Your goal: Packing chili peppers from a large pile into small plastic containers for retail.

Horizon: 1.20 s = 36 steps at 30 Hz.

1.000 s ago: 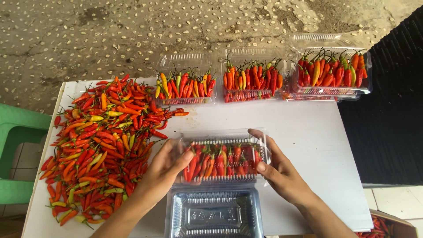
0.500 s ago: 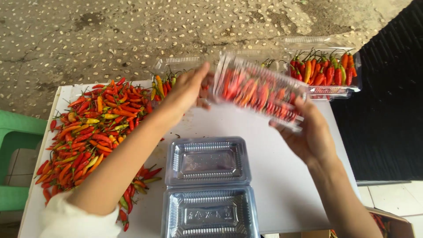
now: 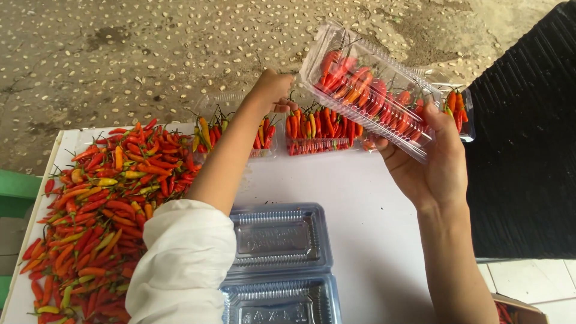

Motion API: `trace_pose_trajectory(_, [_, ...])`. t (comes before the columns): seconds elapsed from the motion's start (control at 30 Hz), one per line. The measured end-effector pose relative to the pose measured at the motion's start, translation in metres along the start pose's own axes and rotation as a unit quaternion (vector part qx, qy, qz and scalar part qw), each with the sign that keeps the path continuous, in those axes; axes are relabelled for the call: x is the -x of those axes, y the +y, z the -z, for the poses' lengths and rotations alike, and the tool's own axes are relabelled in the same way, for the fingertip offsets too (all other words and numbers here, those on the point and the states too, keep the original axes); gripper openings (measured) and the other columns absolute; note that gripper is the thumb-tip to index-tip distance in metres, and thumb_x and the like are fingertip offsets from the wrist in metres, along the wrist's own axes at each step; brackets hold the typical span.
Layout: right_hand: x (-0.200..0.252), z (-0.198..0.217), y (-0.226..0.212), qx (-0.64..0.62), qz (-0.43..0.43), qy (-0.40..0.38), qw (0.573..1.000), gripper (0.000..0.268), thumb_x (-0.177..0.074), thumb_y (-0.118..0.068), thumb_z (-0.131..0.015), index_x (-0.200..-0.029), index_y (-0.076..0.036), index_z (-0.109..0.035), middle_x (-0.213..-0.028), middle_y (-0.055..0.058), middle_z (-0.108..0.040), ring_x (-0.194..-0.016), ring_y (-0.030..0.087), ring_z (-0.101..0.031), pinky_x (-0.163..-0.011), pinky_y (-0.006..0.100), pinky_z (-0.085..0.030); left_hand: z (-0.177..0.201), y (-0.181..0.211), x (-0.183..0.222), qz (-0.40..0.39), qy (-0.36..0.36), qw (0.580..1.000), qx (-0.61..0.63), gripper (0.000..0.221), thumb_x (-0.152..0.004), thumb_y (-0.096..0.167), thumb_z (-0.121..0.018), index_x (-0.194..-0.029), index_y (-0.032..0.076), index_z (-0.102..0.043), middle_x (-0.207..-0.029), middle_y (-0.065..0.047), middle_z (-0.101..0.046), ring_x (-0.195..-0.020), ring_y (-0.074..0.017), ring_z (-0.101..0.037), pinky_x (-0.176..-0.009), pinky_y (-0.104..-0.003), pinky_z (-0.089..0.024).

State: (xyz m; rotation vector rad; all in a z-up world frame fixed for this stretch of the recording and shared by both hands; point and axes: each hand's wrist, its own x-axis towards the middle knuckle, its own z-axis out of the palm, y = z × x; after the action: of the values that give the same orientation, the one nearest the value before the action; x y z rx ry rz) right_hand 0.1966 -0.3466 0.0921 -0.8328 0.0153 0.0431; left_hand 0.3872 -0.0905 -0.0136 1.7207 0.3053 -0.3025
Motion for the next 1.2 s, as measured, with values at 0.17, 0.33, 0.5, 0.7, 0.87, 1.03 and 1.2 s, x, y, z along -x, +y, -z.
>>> trace_pose_trajectory(0.17, [0.005,-0.006,-0.004,-0.016,-0.007,0.022,1.0,0.034,-0.093,-0.028,-0.066,-0.115,-0.002,-0.065,-0.102,0.017,-0.073,-0.083,0.027,-0.073,-0.066,0.032,-0.063,-0.004,0.013,0.01,0.035,0.014,0.999,-0.022,0.047,-0.093,0.018,-0.053,-0.133,-0.006,-0.048,-0.09,-0.019,-0.064,-0.051,-0.0235,-0.068,-0.04,-0.028,-0.055])
trace_pose_trajectory(0.33, [0.006,-0.01,-0.008,-0.053,-0.005,-0.029,0.998,0.028,-0.094,-0.019,-0.065,-0.113,0.0,-0.065,-0.099,0.017,-0.073,-0.075,0.029,-0.069,-0.063,0.034,-0.06,0.0,0.024,0.017,0.082,0.043,0.996,-0.017,0.04,-0.102,0.005,-0.054,-0.138,-0.01,-0.046,-0.075,-0.013,-0.064,-0.05,-0.0157,-0.063,-0.037,-0.023,-0.051])
trace_pose_trajectory(0.5, [0.006,-0.008,-0.008,-0.049,-0.012,-0.006,0.999,0.026,-0.092,-0.02,-0.069,-0.113,-0.005,-0.07,-0.105,0.013,-0.075,-0.084,0.026,-0.072,-0.065,0.033,-0.062,0.015,0.028,0.026,0.08,-0.006,0.997,-0.005,0.044,-0.099,0.01,-0.048,-0.142,0.005,-0.054,-0.078,-0.012,-0.063,-0.056,-0.0155,-0.06,-0.046,-0.023,-0.052])
trace_pose_trajectory(0.7, [0.006,-0.009,-0.01,-0.057,0.002,-0.012,0.998,0.024,-0.093,-0.018,-0.068,-0.112,-0.003,-0.069,-0.103,0.015,-0.074,-0.082,0.028,-0.071,-0.062,0.034,-0.061,0.018,0.035,0.036,0.032,0.025,0.998,0.047,0.049,-0.103,0.036,-0.043,-0.143,0.011,-0.055,-0.12,-0.016,-0.071,-0.054,-0.0091,-0.058,-0.041,-0.019,-0.044])
trace_pose_trajectory(0.87, [0.008,-0.003,-0.016,-0.066,-0.004,-0.014,0.998,0.016,-0.095,-0.019,-0.069,-0.106,-0.007,-0.073,-0.103,0.012,-0.074,-0.088,0.027,-0.071,-0.067,0.034,-0.062,0.02,0.04,0.068,-0.081,0.033,0.996,0.035,0.058,-0.099,0.05,-0.032,-0.124,0.01,-0.066,-0.105,-0.009,-0.068,-0.046,-0.0074,-0.057,-0.036,-0.017,-0.031])
trace_pose_trajectory(1.03, [0.009,-0.006,-0.019,-0.063,0.003,0.009,0.998,0.017,-0.095,-0.02,-0.07,-0.104,-0.006,-0.074,-0.098,0.01,-0.076,-0.087,0.027,-0.073,-0.068,0.034,-0.062,0.031,0.021,0.089,-0.159,-0.019,0.986,0.051,0.054,-0.099,0.052,-0.036,-0.111,0.01,-0.068,-0.095,-0.005,-0.072,-0.041,-0.0065,-0.057,-0.031,-0.015,-0.023])
trace_pose_trajectory(1.2, [0.0,-0.011,-0.008,-0.048,0.009,-0.015,0.999,0.011,-0.093,-0.019,-0.073,-0.096,-0.009,-0.071,-0.099,0.011,-0.072,-0.087,0.026,-0.069,-0.066,0.034,-0.06,0.04,-0.001,0.089,-0.251,-0.083,0.962,-0.063,0.056,-0.1,0.058,-0.036,-0.128,0.019,-0.065,-0.093,-0.005,-0.067,-0.051,-0.0092,-0.059,-0.049,-0.018,-0.047])
